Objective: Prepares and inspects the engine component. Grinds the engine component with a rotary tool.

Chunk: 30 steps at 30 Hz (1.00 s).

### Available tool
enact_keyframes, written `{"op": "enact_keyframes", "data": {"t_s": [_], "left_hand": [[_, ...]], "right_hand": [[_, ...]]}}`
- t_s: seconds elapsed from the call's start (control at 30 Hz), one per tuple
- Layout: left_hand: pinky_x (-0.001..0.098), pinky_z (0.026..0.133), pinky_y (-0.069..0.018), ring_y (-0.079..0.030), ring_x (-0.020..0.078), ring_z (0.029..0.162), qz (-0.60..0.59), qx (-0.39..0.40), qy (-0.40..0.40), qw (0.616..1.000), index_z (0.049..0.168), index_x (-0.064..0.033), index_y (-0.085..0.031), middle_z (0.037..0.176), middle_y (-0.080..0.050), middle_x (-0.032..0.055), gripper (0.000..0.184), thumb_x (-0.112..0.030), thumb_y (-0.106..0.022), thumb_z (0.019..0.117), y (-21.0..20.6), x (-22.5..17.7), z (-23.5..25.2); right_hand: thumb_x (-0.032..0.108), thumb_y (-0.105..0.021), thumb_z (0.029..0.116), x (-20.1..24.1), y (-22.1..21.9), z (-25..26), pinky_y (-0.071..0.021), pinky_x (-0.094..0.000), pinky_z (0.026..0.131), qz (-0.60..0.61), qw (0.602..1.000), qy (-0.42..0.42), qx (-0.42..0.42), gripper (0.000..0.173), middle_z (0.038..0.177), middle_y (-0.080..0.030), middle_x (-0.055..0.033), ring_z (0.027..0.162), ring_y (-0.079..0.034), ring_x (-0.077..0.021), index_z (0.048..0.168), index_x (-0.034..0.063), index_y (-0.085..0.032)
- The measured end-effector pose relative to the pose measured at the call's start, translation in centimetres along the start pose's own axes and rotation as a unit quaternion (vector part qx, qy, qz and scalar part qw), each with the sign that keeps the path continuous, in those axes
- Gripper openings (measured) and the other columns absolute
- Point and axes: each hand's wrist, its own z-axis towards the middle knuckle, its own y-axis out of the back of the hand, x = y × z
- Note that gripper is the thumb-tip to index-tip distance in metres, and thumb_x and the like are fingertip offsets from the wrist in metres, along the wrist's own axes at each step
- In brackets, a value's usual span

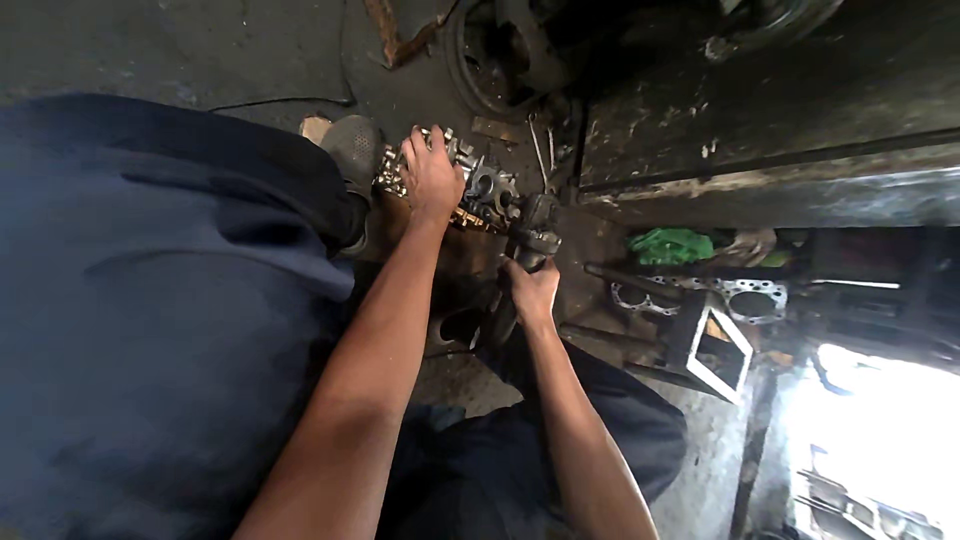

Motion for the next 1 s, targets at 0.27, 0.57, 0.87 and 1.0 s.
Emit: {"op": "enact_keyframes", "data": {"t_s": [0.27,0.57,0.87,1.0], "left_hand": [[0.0615,0.105,-0.0452,-0.037,0.0427,0.146,0.0,0.011,0.006,1.0,0.155,-0.0115,-0.045,0.161,-0.037,0.0202,0.069,-0.029,-0.07,0.0928,0.3,-0.2,0.6],[0.0663,0.105,-0.0435,-0.035,0.0452,0.146,-0.005,0.041,0.036,0.999,0.155,-0.009,-0.045,0.157,-0.039,0.0234,0.069,-0.029,-0.068,0.0933,1.2,-1.5,4.1],[0.0669,0.107,-0.0418,-0.037,0.0465,0.145,0.005,0.034,0.044,0.998,0.153,-0.0062,-0.046,0.154,-0.042,0.0261,0.07,-0.033,-0.069,0.0932,1.0,-1.6,5.3],[0.0631,0.112,-0.0399,-0.038,0.045,0.145,0.027,0.032,0.045,0.998,0.153,-0.0067,-0.047,0.154,-0.045,0.0247,0.069,-0.034,-0.07,0.0932,1.2,-1.7,5.9]], "right_hand": [[0.009,-0.085,0.0717,0.2,2.8,-3.1,-0.0641,-0.0359,0.071,0.057,0.995,-0.005,-0.08,0.049,0.09,-0.071,-0.0097,0.078,-0.073,-0.0158,0.113,-0.0008,-0.061],[0.017,-0.064,0.1009,-1.1,7.9,-3.8,-0.0659,-0.0419,0.065,0.254,0.951,-0.039,-0.175,0.033,0.085,-0.071,-0.0145,0.069,-0.073,-0.0235,0.123,-0.0044,-0.052],[0.002,-0.07,0.0863,-3.1,8.7,-3.0,-0.0661,-0.0388,0.066,0.28,0.94,-0.001,-0.193,0.031,0.082,-0.072,-0.01,0.069,-0.073,-0.0195,0.113,-0.0036,-0.056],[0.004,-0.07,0.0844,-3.3,8.8,-2.8,-0.0662,-0.0406,0.066,0.311,0.931,-0.026,-0.189,0.035,0.083,-0.071,-0.0112,0.069,-0.073,-0.0218,0.115,-0.0046,-0.054]]}}
